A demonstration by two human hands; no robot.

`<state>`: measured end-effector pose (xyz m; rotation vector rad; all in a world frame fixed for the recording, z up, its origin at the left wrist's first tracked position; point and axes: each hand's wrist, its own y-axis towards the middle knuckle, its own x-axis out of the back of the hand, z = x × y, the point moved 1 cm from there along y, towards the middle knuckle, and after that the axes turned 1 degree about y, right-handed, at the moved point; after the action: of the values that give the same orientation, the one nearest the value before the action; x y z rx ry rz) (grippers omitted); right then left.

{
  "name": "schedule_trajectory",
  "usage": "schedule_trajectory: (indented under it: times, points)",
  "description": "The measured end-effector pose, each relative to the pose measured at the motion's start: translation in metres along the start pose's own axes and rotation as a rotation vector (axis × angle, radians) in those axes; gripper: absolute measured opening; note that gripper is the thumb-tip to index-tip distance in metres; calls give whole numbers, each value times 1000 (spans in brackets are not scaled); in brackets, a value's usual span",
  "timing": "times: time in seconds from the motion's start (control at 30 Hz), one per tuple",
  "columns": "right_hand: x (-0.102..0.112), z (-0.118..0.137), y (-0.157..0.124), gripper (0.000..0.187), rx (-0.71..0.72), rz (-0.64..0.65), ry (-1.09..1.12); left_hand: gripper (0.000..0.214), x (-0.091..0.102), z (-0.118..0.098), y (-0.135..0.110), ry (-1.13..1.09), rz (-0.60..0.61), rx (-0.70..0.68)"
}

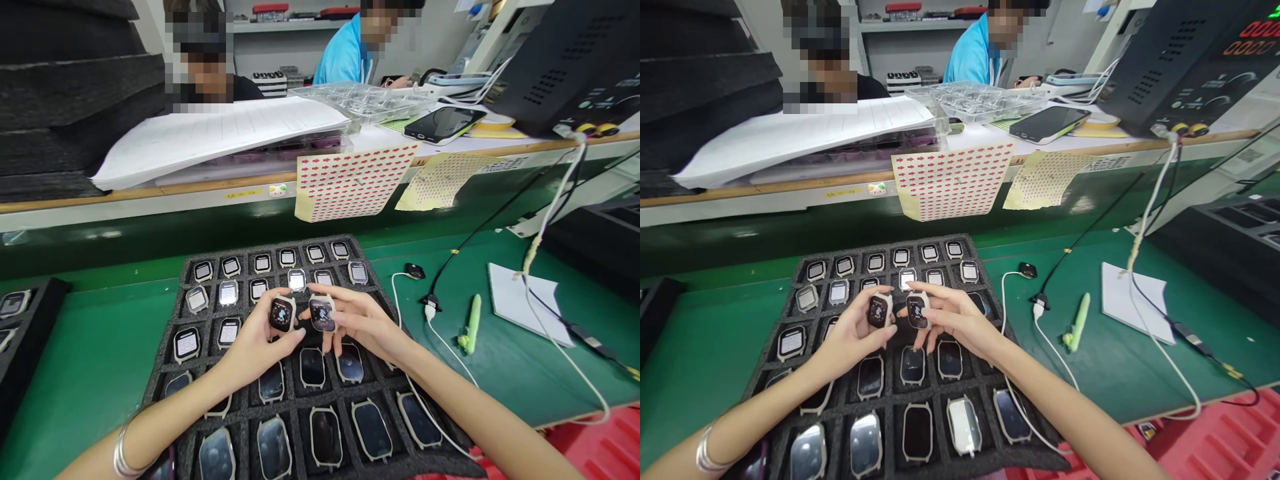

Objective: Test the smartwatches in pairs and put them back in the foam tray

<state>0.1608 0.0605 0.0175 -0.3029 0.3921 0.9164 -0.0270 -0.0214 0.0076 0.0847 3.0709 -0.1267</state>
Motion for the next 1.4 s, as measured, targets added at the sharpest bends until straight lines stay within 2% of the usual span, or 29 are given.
schedule_trajectory:
  times: [0.07,0.17,0.27,0.43,0.57,1.0,1.1,1.23,1.33,1.4]
  points:
    - [1,1,0,49,-5,10,9,55,0,-1,0,-105,29,16]
    - [3,0,1,38,13,-6,0,47,1,-5,-1,-214,15,78]
    - [4,-3,1,41,26,-55,-39,42,2,-7,-2,-265,-11,125]
    - [4,-6,0,54,49,-112,-89,43,0,-2,0,-293,-32,128]
    - [4,-7,-2,52,61,-133,-109,47,0,1,2,-276,-20,100]
    - [0,-8,-2,50,92,-170,-184,36,2,7,2,-248,6,67]
    - [0,-8,-3,52,93,-144,-200,35,1,6,3,-235,-5,63]
    - [4,-3,-4,70,62,-35,-236,34,2,5,4,-231,-15,56]
    - [16,2,-3,68,-19,22,-424,33,2,5,5,-254,11,57]
    - [26,5,-1,60,-31,4,-770,32,2,5,6,-256,22,55]
